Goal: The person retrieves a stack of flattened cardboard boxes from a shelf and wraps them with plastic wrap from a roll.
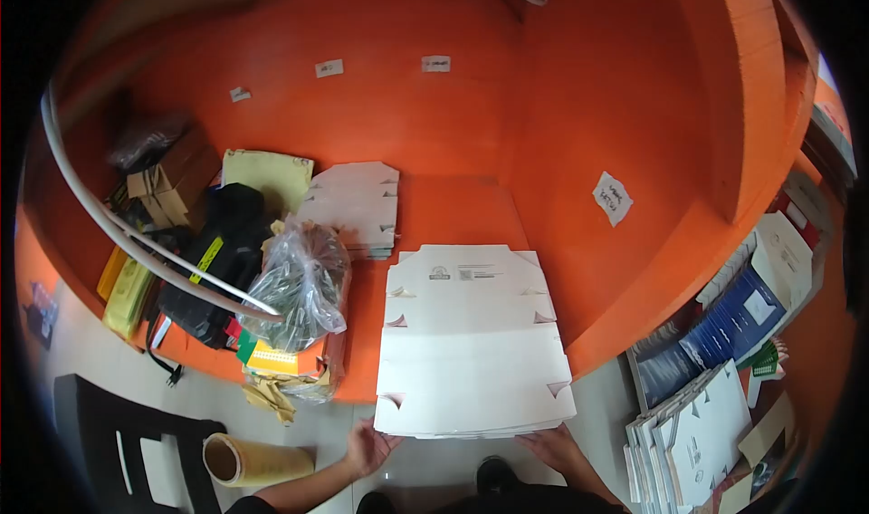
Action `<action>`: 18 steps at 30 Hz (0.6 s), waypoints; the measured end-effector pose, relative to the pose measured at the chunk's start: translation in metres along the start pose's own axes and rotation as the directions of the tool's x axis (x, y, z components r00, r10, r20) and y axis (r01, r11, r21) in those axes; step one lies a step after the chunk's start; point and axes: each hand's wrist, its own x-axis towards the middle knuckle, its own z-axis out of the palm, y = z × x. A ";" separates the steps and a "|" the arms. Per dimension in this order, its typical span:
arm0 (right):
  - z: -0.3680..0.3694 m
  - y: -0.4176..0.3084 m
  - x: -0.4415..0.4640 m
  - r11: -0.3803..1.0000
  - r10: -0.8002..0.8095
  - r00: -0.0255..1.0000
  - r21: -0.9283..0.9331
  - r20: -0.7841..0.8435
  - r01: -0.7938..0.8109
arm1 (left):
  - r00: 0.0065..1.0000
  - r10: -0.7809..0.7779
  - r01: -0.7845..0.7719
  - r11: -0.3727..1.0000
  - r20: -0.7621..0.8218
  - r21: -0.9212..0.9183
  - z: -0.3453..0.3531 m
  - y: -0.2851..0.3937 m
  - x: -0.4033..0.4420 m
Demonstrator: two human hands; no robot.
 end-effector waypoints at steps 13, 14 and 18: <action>-0.003 -0.020 -0.008 0.999 -0.049 0.998 -0.005 0.035 0.049 | 0.965 -0.053 0.139 0.935 -0.259 0.326 0.040 -0.007 -0.013; -0.002 -0.024 -0.011 0.998 -0.057 0.998 -0.014 0.036 0.058 | 0.964 -0.086 0.168 0.930 -0.250 0.327 0.044 -0.009 -0.017; -0.018 -0.026 -0.008 0.999 0.040 0.997 -0.032 0.070 -0.038 | 0.964 -0.136 0.228 0.868 -0.230 0.441 0.027 -0.006 -0.022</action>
